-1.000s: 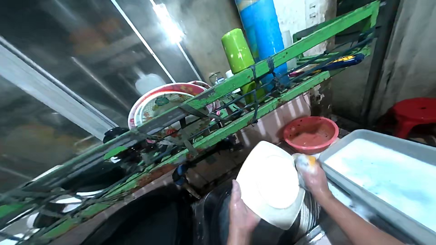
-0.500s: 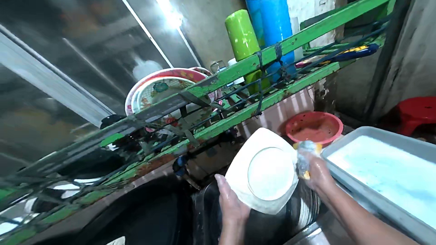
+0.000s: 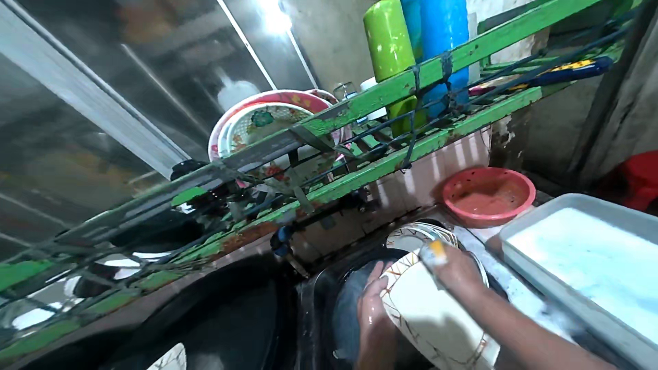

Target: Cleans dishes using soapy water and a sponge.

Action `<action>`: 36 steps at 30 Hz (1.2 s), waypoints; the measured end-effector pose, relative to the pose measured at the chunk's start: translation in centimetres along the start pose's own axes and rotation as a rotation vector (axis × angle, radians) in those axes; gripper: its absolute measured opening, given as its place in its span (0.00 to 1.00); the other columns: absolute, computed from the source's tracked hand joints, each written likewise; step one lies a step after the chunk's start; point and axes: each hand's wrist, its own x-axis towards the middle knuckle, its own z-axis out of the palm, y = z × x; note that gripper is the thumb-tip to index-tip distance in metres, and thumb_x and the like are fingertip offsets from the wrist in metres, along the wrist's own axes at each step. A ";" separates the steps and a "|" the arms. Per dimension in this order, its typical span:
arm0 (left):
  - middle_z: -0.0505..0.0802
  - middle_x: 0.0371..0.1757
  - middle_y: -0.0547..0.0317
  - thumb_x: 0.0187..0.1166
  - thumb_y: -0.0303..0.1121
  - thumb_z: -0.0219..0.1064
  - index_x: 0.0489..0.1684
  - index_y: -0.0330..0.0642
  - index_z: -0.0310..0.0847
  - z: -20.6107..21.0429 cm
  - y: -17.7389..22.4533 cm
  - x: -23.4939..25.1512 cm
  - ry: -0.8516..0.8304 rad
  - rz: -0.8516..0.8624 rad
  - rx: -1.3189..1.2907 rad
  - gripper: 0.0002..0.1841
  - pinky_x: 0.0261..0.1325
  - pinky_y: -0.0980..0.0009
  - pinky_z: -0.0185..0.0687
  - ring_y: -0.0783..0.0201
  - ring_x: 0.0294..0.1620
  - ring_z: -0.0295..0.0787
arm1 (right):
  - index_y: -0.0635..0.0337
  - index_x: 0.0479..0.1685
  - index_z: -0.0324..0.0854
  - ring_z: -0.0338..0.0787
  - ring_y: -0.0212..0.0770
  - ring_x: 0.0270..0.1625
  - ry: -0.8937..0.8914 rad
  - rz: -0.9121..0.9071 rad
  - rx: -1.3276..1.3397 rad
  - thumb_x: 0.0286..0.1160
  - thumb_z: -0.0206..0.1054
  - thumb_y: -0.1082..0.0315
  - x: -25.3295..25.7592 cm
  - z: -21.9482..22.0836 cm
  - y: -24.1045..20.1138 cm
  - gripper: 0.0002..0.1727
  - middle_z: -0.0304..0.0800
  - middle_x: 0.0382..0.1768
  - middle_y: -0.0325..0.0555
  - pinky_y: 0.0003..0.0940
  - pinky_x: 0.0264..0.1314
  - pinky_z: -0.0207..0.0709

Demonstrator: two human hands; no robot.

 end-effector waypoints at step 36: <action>0.81 0.78 0.44 0.88 0.31 0.50 0.84 0.34 0.67 -3.0 -1.6 2.3 0.083 0.310 0.203 0.25 0.73 0.59 0.80 0.57 0.74 0.82 | 0.56 0.86 0.70 0.61 0.45 0.93 -0.269 -0.630 -0.222 0.83 0.62 0.51 -0.1 4.6 -1.6 0.33 0.68 0.88 0.50 0.48 0.97 0.48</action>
